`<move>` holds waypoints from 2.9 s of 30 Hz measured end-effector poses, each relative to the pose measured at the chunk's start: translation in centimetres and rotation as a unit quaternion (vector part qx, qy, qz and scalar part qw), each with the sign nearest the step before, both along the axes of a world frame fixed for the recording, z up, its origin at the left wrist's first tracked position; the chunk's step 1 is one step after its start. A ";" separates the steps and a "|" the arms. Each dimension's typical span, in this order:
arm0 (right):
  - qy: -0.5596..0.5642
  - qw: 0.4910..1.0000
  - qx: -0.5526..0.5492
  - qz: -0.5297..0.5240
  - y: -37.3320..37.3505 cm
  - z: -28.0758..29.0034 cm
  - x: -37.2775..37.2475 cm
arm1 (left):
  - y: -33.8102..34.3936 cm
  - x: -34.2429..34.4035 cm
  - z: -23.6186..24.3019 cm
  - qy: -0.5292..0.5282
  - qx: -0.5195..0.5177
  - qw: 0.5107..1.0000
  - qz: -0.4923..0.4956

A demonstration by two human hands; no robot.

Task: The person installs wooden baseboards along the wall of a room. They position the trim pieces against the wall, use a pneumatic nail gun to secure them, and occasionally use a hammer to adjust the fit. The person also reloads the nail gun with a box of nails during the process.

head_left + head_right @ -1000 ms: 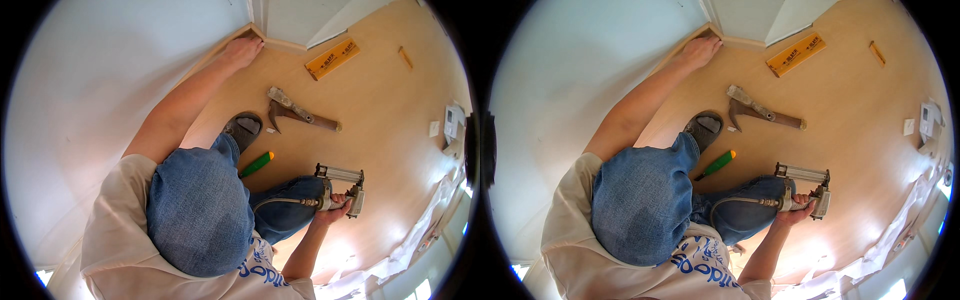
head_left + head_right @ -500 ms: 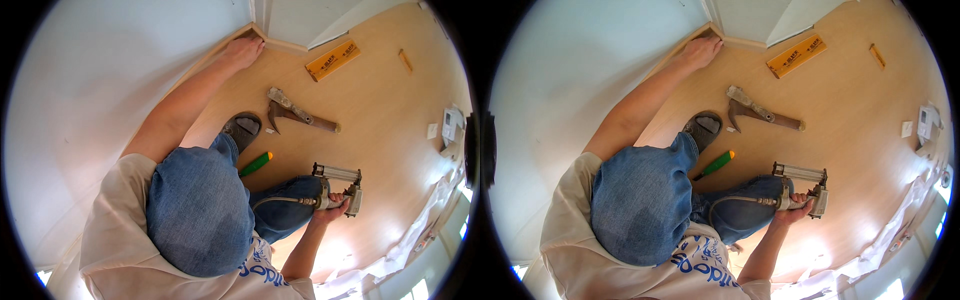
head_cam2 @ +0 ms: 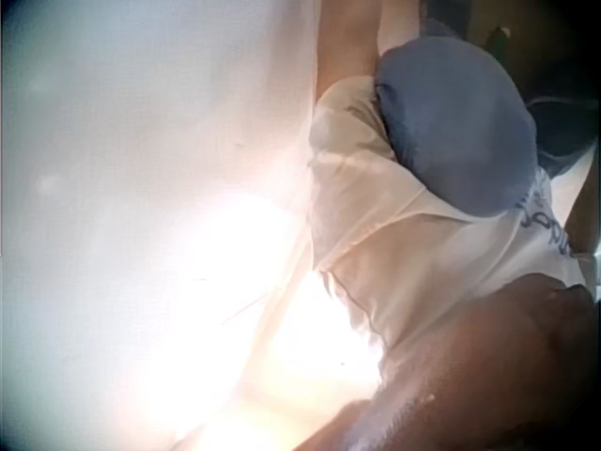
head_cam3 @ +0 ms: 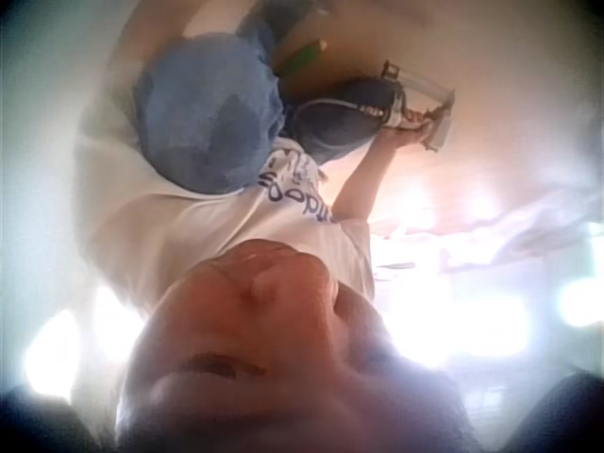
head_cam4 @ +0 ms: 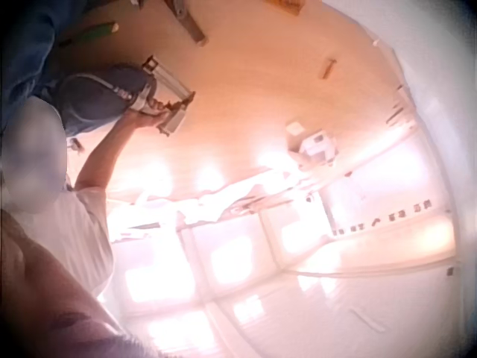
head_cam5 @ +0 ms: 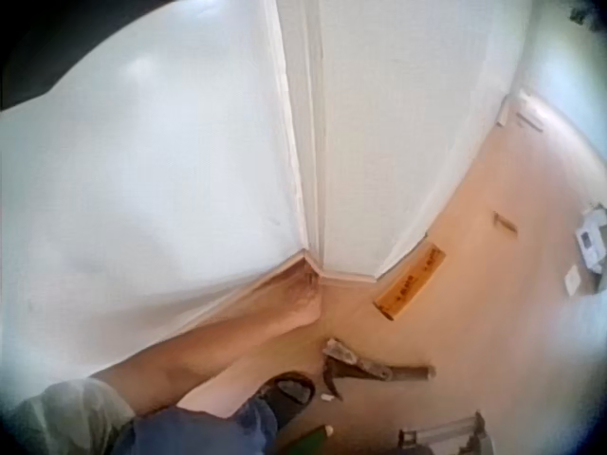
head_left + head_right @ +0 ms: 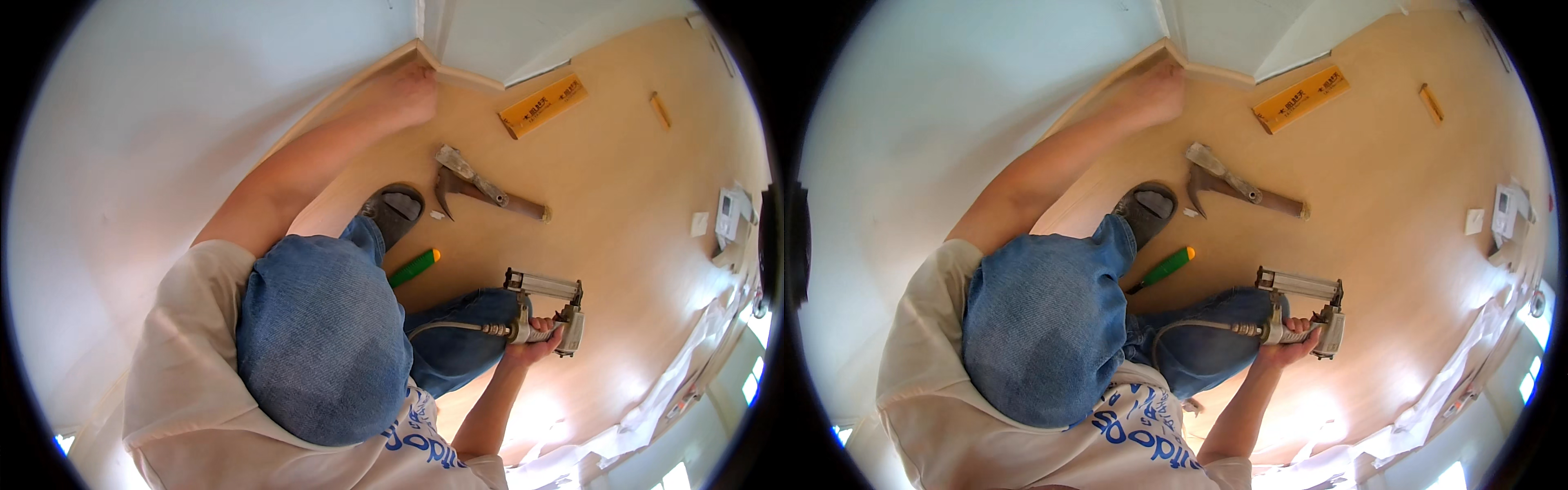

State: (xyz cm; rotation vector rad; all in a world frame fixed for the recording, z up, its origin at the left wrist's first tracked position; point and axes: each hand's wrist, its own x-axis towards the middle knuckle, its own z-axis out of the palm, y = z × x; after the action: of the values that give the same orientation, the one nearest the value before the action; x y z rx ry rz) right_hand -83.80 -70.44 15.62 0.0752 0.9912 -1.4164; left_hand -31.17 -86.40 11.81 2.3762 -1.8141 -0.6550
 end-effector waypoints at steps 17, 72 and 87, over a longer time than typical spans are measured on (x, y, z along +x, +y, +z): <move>0.088 0.995 0.019 0.038 -0.3 2.1 1.0 | 0.1 -4.9 -4.8 0.513 -0.042 0.836 0.191; -0.070 0.996 -0.010 -0.061 0.3 3.6 1.8 | 6.2 -14.9 0.7 -0.004 -0.086 0.851 -0.518; -0.001 0.998 0.004 -0.063 -0.2 3.1 1.9 | 7.9 -18.2 -1.7 -0.006 -0.139 0.801 -0.582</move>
State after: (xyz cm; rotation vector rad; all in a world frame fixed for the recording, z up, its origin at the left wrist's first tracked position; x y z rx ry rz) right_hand -81.93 -70.63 18.67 0.1458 1.0046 -1.5270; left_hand -49.38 -78.48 10.08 0.8487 -2.9805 -0.3373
